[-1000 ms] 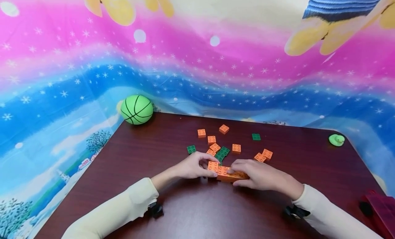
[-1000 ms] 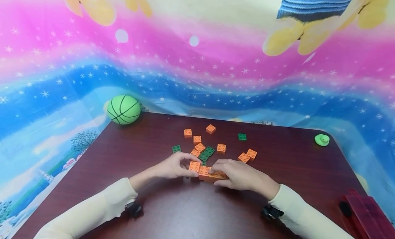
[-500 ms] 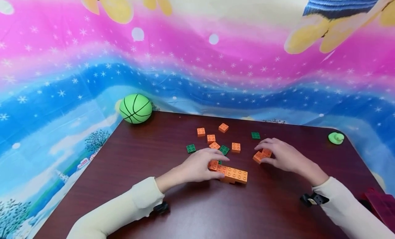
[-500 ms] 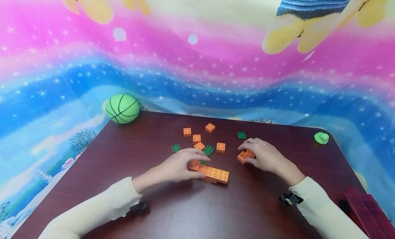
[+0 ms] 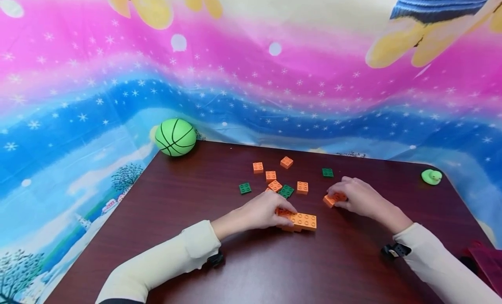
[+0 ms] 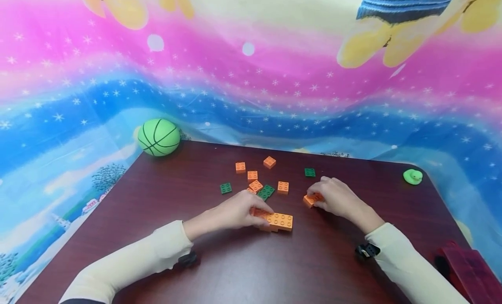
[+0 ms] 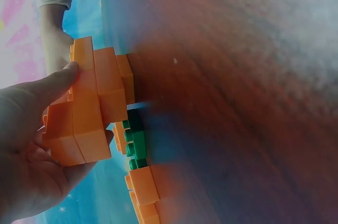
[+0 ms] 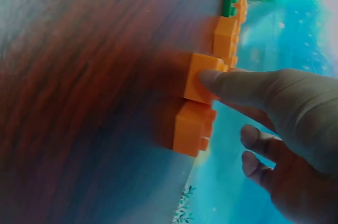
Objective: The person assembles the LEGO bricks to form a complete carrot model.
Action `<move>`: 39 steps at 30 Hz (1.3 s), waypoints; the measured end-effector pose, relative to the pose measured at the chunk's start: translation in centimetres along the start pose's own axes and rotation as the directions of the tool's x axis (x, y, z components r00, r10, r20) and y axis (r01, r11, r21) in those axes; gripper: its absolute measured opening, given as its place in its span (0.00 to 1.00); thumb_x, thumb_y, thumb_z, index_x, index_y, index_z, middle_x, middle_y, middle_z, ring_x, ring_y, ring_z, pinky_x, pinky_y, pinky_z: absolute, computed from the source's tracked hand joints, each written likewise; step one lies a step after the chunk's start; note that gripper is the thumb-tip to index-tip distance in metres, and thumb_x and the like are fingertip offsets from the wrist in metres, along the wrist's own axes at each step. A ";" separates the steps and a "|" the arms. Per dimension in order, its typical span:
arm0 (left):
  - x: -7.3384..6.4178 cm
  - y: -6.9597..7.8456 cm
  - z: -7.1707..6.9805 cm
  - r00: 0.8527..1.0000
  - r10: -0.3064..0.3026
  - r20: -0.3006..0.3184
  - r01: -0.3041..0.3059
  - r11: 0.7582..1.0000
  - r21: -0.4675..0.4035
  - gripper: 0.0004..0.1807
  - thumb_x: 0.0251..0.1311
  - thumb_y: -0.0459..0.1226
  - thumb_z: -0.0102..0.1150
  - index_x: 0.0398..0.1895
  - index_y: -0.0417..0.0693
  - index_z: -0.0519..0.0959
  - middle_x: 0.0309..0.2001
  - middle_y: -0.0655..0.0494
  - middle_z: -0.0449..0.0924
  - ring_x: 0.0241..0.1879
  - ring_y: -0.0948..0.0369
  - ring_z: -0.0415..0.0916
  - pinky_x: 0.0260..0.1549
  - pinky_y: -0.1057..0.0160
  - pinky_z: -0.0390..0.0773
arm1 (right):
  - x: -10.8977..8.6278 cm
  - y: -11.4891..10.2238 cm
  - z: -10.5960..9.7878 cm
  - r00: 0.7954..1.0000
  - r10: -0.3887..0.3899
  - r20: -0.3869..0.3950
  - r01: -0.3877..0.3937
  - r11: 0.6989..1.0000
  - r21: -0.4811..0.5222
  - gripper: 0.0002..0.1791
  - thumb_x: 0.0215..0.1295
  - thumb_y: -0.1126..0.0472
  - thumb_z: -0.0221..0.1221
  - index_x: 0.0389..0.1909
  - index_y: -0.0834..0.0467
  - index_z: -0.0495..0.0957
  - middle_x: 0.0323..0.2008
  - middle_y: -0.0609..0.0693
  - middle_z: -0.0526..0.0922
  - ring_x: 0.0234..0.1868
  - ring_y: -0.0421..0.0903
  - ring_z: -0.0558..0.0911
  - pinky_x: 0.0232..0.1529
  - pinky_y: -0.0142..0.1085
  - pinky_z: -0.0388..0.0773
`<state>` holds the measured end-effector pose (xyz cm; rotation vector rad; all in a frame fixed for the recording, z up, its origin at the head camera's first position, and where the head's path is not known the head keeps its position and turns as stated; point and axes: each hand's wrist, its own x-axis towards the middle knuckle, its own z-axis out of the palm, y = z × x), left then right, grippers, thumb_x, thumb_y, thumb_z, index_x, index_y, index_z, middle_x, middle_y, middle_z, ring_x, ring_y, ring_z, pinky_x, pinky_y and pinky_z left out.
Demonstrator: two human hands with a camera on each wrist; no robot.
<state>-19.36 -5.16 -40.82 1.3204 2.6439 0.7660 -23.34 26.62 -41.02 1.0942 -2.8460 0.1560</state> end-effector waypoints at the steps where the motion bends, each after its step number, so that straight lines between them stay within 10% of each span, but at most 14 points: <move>1: 0.0 -0.1 0.0 1.000 -0.001 -0.001 0.001 1.000 -0.011 0.14 0.64 0.46 0.70 0.50 0.55 0.89 0.45 0.62 0.90 0.37 0.73 0.79 0.35 0.78 0.73 | 0.0 0.0 0.1 1.000 -0.003 -0.004 0.003 1.000 -0.006 0.16 0.52 0.60 0.78 0.43 0.50 0.89 0.38 0.42 0.89 0.35 0.39 0.74 0.37 0.36 0.75; 16: 0.3 0.1 -0.1 0.998 -0.059 0.024 0.061 0.993 -0.104 0.13 0.61 0.43 0.73 0.47 0.51 0.90 0.44 0.60 0.91 0.40 0.73 0.82 0.40 0.77 0.79 | 0.2 -0.9 0.7 1.000 -0.012 -0.028 0.014 0.998 0.068 0.09 0.54 0.56 0.77 0.32 0.44 0.86 0.33 0.36 0.87 0.38 0.39 0.77 0.45 0.43 0.67; 24: 0.5 0.2 -0.2 0.996 -0.086 0.038 0.090 0.987 -0.130 0.13 0.60 0.42 0.73 0.47 0.51 0.90 0.43 0.60 0.91 0.40 0.72 0.83 0.42 0.74 0.81 | -0.1 -4.0 -1.3 0.996 -0.076 -0.037 0.083 0.955 0.285 0.10 0.57 0.59 0.75 0.38 0.48 0.85 0.37 0.40 0.85 0.37 0.38 0.82 0.40 0.39 0.85; 31: 0.5 0.2 0.1 0.996 -0.085 0.041 0.090 0.987 -0.134 0.13 0.60 0.43 0.74 0.46 0.51 0.91 0.42 0.61 0.91 0.40 0.73 0.83 0.41 0.77 0.80 | -0.5 -6.7 -2.3 0.981 -0.116 -0.155 0.156 0.948 0.277 0.14 0.52 0.61 0.77 0.36 0.48 0.83 0.35 0.38 0.84 0.34 0.33 0.81 0.38 0.34 0.83; 39: 0.6 0.2 -0.2 0.995 -0.091 0.035 0.095 0.987 -0.128 0.13 0.60 0.43 0.74 0.46 0.51 0.91 0.42 0.60 0.91 0.39 0.73 0.83 0.41 0.76 0.80 | -0.5 -7.7 -2.0 0.985 -0.151 -0.088 0.171 0.933 0.318 0.12 0.57 0.58 0.75 0.39 0.47 0.83 0.38 0.38 0.83 0.37 0.35 0.82 0.39 0.36 0.85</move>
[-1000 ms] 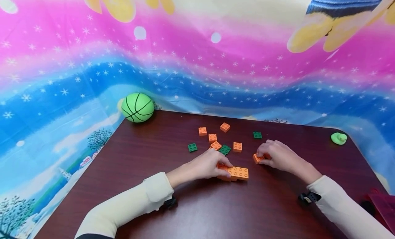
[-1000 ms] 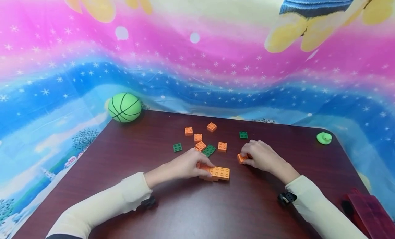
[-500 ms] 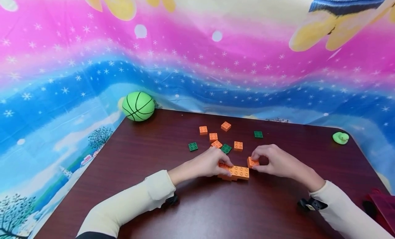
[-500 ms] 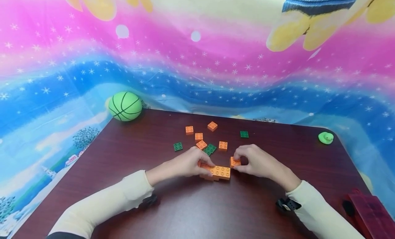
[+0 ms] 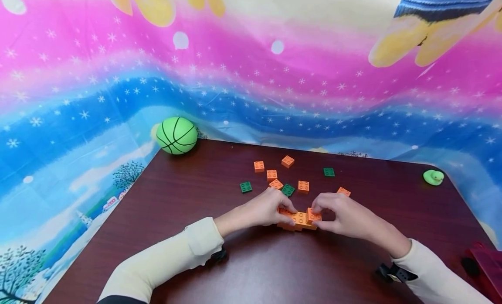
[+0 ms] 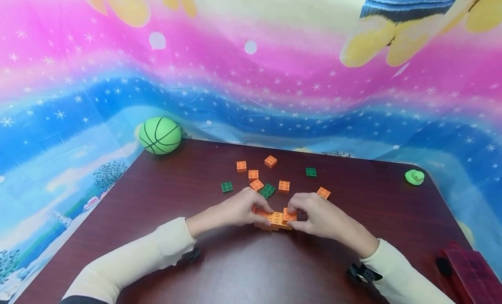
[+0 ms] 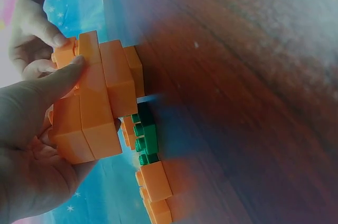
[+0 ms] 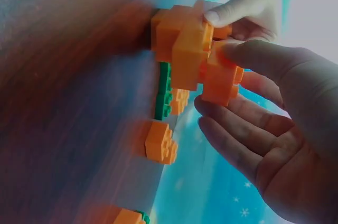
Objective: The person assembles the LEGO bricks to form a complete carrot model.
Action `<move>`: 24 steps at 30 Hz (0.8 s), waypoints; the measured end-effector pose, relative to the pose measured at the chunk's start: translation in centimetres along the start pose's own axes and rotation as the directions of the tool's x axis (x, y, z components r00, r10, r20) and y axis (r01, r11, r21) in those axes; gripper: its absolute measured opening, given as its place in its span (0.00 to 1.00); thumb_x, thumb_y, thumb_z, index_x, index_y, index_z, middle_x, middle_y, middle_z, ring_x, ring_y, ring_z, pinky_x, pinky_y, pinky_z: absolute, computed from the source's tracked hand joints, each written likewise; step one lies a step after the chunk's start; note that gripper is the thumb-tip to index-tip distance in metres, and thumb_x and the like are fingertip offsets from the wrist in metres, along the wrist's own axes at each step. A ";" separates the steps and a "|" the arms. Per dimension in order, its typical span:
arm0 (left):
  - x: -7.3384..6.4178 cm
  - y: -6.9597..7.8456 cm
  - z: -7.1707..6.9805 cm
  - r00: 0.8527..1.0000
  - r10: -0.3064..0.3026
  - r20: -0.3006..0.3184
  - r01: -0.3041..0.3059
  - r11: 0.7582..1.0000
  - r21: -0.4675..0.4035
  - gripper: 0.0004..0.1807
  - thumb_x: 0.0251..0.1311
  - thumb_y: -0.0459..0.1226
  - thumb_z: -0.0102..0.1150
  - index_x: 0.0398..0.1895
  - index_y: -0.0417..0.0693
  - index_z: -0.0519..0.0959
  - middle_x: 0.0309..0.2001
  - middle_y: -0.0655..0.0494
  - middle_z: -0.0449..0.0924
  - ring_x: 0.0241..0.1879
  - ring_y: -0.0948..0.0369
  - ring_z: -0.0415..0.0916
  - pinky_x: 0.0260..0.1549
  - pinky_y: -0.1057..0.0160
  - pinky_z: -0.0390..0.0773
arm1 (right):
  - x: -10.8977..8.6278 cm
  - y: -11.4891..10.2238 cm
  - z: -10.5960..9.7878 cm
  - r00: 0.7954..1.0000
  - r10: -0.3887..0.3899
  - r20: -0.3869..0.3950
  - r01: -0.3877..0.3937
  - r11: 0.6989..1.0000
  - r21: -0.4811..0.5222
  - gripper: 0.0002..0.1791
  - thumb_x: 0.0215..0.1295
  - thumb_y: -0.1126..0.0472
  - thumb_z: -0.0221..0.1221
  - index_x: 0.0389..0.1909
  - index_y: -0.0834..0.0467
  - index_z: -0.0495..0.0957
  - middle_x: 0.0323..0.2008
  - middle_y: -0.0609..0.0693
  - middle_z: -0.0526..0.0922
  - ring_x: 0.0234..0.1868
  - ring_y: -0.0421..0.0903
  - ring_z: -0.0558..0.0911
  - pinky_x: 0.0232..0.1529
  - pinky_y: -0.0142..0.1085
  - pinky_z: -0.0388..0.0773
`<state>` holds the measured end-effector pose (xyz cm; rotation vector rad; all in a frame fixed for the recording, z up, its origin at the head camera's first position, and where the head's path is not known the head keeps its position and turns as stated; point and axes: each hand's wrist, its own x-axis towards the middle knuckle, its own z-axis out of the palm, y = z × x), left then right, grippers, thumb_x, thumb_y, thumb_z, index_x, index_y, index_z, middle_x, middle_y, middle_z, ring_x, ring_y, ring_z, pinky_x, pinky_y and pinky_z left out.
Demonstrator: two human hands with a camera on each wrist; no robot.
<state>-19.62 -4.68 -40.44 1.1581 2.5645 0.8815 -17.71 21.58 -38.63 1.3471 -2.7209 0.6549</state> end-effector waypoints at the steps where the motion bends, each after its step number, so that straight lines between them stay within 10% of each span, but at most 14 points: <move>1: 0.0 0.0 0.0 1.000 0.001 0.001 -0.001 1.000 -0.002 0.13 0.60 0.43 0.74 0.46 0.51 0.91 0.42 0.60 0.91 0.39 0.73 0.83 0.41 0.76 0.80 | 0.0 -0.1 0.1 1.000 -0.002 0.005 0.002 1.000 0.010 0.12 0.58 0.58 0.75 0.39 0.47 0.83 0.39 0.38 0.83 0.37 0.35 0.82 0.39 0.37 0.85; 16: 0.0 0.2 0.0 0.999 -0.028 0.023 0.029 0.999 -0.033 0.13 0.59 0.43 0.75 0.45 0.51 0.91 0.42 0.60 0.92 0.39 0.72 0.83 0.40 0.76 0.80 | 0.1 0.7 0.9 0.991 0.075 0.114 -0.107 0.944 0.311 0.12 0.66 0.55 0.70 0.32 0.48 0.74 0.36 0.39 0.87 0.31 0.33 0.82 0.36 0.32 0.84; 24: 0.2 0.4 -0.5 0.998 -0.046 0.030 0.048 0.997 -0.053 0.12 0.58 0.42 0.75 0.43 0.50 0.91 0.40 0.59 0.92 0.35 0.74 0.81 0.36 0.76 0.79 | -0.2 2.4 1.8 0.963 0.135 0.233 -0.259 0.705 0.660 0.08 0.72 0.61 0.63 0.41 0.61 0.74 0.40 0.59 0.86 0.36 0.55 0.89 0.38 0.49 0.87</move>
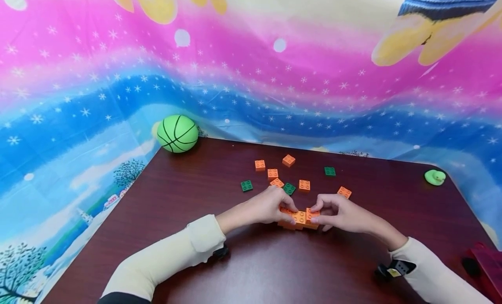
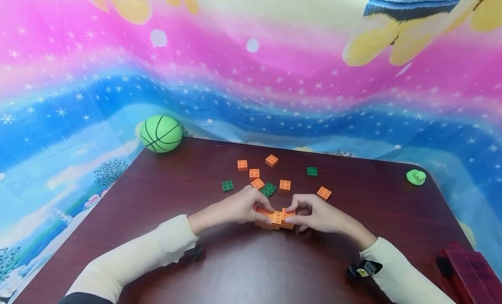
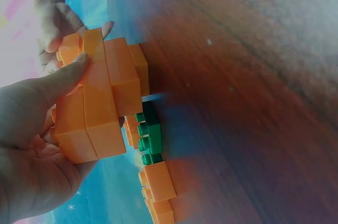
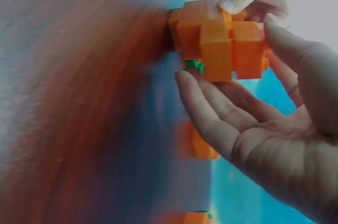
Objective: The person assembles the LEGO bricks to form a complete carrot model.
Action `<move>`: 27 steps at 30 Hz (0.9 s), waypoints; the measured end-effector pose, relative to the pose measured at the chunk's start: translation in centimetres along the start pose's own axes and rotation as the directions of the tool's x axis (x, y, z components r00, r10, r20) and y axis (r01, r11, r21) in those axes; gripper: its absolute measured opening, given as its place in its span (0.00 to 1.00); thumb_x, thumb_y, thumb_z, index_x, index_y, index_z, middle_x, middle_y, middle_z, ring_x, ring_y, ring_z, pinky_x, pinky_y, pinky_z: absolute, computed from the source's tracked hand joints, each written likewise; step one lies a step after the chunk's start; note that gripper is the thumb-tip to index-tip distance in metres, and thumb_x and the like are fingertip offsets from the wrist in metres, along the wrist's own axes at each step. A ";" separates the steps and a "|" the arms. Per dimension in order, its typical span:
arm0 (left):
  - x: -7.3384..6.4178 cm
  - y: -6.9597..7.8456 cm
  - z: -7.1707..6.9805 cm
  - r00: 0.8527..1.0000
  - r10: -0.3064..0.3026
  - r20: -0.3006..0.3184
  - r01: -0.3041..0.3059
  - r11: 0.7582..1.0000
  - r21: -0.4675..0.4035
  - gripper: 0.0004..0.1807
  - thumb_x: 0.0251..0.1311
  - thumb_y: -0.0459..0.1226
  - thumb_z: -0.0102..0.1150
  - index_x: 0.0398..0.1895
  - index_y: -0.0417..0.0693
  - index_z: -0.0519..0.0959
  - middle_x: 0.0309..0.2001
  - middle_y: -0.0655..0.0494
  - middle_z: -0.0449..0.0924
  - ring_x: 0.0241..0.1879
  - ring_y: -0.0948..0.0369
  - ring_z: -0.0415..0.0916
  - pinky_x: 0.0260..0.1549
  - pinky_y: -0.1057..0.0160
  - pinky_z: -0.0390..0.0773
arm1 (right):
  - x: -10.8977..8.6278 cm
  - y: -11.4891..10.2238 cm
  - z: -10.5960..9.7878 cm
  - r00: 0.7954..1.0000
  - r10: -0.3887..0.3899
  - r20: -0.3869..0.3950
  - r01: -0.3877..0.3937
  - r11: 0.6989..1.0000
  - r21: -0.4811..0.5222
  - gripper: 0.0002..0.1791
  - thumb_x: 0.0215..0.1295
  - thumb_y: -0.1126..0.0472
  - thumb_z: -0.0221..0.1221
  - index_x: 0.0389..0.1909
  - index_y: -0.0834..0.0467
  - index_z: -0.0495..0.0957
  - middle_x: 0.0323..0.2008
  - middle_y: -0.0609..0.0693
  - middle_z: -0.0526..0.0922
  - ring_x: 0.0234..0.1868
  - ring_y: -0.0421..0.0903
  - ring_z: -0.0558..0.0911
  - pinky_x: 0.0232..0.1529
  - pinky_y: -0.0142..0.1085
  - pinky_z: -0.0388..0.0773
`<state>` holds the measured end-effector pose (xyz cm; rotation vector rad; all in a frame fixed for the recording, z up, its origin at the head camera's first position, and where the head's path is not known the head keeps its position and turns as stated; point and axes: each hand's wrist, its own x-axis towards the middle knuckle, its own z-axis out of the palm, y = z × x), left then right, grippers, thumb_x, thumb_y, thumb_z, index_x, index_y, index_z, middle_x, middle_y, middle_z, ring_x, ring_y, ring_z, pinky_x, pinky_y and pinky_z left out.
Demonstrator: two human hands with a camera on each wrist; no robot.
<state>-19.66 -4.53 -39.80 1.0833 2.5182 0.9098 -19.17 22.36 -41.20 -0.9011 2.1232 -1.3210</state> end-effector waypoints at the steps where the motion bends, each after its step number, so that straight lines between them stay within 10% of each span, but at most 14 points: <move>1: 0.0 0.0 0.0 1.000 -0.001 -0.001 0.001 1.000 0.000 0.12 0.58 0.42 0.75 0.43 0.50 0.91 0.40 0.59 0.92 0.35 0.74 0.81 0.36 0.76 0.79 | 0.0 0.2 0.0 1.000 -0.003 0.003 0.003 0.999 0.040 0.08 0.72 0.63 0.62 0.41 0.62 0.74 0.40 0.60 0.86 0.36 0.56 0.89 0.37 0.51 0.87; 9: 0.2 -0.1 0.2 1.000 0.010 -0.005 -0.010 1.000 -0.012 0.12 0.57 0.42 0.76 0.43 0.49 0.91 0.40 0.59 0.92 0.35 0.74 0.81 0.36 0.76 0.79 | 0.1 1.6 -0.2 0.998 -0.067 -0.013 0.068 0.989 0.135 0.04 0.72 0.67 0.61 0.42 0.64 0.76 0.40 0.51 0.89 0.37 0.50 0.90 0.39 0.53 0.86; 27: -0.1 -0.5 0.5 0.999 0.022 -0.034 -0.022 1.000 0.009 0.12 0.59 0.42 0.75 0.44 0.51 0.91 0.41 0.60 0.92 0.37 0.74 0.81 0.38 0.77 0.79 | 0.4 1.5 -0.1 0.997 -0.032 -0.064 0.034 0.999 0.017 0.04 0.68 0.64 0.66 0.34 0.59 0.81 0.41 0.49 0.91 0.23 0.62 0.81 0.21 0.46 0.81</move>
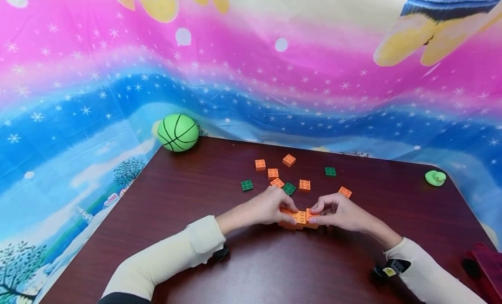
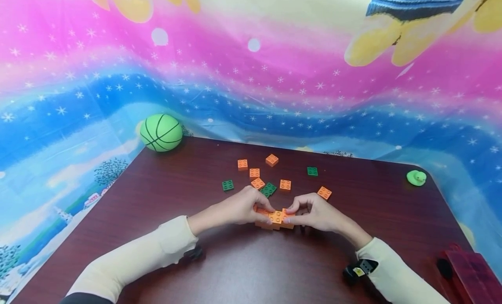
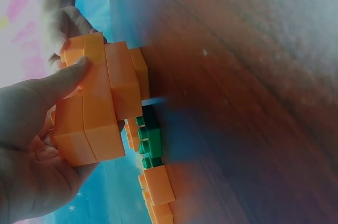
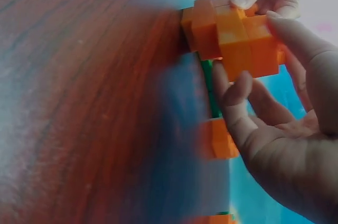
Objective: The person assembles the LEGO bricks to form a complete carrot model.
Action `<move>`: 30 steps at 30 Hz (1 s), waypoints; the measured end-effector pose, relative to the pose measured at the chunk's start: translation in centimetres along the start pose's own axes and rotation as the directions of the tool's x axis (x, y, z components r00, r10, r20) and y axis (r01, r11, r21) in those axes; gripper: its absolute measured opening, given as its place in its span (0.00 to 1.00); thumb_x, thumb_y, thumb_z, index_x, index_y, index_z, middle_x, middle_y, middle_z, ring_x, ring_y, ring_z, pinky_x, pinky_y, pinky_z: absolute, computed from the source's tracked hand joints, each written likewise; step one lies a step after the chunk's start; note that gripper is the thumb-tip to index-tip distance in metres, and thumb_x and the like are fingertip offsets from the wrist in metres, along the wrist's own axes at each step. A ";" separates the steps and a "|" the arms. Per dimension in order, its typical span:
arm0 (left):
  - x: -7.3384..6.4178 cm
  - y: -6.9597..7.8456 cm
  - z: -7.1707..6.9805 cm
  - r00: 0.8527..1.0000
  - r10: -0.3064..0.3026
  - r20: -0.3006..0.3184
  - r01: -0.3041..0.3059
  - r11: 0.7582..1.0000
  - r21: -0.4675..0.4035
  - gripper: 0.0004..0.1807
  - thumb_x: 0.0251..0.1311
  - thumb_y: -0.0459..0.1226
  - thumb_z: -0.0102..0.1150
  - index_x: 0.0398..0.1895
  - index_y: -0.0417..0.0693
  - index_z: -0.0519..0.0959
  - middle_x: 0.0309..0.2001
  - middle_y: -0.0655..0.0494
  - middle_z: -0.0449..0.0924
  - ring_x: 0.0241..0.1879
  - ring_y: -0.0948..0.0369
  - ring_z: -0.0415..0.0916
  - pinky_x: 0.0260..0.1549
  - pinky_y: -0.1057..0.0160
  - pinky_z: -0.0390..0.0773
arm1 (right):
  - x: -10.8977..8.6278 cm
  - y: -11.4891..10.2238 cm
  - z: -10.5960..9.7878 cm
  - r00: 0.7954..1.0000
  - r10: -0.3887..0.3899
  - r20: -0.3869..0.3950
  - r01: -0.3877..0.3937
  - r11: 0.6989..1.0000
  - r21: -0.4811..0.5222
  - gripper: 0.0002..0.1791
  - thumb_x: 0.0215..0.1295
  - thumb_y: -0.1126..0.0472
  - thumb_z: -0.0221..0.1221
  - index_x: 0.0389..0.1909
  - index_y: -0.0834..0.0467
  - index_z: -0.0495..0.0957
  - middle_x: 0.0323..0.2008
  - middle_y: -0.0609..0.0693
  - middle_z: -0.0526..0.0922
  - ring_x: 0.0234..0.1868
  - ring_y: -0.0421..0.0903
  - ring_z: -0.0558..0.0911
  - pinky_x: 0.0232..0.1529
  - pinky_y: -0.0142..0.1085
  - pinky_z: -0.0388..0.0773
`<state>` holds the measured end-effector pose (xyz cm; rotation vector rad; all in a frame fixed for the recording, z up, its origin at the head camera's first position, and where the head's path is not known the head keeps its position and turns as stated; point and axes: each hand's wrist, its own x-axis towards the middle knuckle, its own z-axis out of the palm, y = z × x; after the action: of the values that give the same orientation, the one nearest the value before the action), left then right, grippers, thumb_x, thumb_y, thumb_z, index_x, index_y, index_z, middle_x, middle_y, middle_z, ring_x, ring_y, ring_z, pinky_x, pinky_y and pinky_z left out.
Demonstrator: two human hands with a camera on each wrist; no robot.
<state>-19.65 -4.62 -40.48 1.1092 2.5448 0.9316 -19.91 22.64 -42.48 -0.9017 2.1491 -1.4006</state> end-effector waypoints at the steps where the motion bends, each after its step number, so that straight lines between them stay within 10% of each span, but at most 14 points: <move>1: 0.0 0.0 0.1 1.000 0.002 -0.006 -0.002 1.000 0.005 0.12 0.59 0.43 0.75 0.44 0.52 0.91 0.41 0.61 0.91 0.37 0.74 0.82 0.38 0.77 0.79 | 0.0 -0.1 0.0 1.000 -0.001 0.006 0.001 1.000 -0.004 0.04 0.69 0.64 0.65 0.35 0.59 0.81 0.40 0.51 0.91 0.23 0.62 0.81 0.22 0.47 0.82; 10: -0.6 -0.1 0.4 0.999 0.042 -0.019 -0.039 0.994 0.104 0.25 0.61 0.52 0.72 0.57 0.52 0.86 0.51 0.60 0.89 0.39 0.73 0.79 0.38 0.76 0.76 | -0.9 -2.6 0.7 0.995 0.046 -0.089 -0.066 0.971 -0.230 0.10 0.69 0.54 0.66 0.46 0.53 0.80 0.49 0.54 0.88 0.48 0.47 0.87 0.51 0.45 0.85; 14: -1.7 0.1 -1.3 1.000 -0.022 -0.002 0.022 0.988 0.154 0.33 0.58 0.56 0.72 0.64 0.52 0.82 0.58 0.58 0.86 0.43 0.68 0.82 0.41 0.69 0.80 | -0.6 -3.7 2.1 0.987 -0.046 -0.156 -0.032 0.886 -0.463 0.15 0.66 0.50 0.69 0.51 0.47 0.83 0.57 0.50 0.85 0.60 0.46 0.83 0.59 0.50 0.81; 21: -3.6 -0.9 -2.5 0.998 -0.057 0.005 0.056 0.992 0.110 0.20 0.58 0.47 0.75 0.52 0.50 0.88 0.48 0.58 0.89 0.37 0.68 0.82 0.39 0.71 0.81 | 0.2 -3.9 4.7 0.978 -0.195 -0.071 0.091 0.708 -0.700 0.12 0.64 0.57 0.70 0.49 0.46 0.88 0.54 0.46 0.87 0.51 0.44 0.87 0.51 0.45 0.84; 30: -3.0 -2.3 -2.9 0.999 -0.032 -0.023 0.034 0.996 0.085 0.16 0.68 0.49 0.66 0.52 0.52 0.88 0.47 0.61 0.88 0.39 0.68 0.82 0.41 0.67 0.82 | 0.8 -3.3 4.6 0.982 -0.170 -0.083 0.079 0.766 -0.638 0.06 0.66 0.60 0.68 0.41 0.47 0.89 0.46 0.43 0.87 0.41 0.35 0.86 0.42 0.33 0.85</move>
<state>-20.12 -9.33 -39.78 1.0822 2.6347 0.8378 -16.50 18.18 -41.30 -1.2279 2.7802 -0.7797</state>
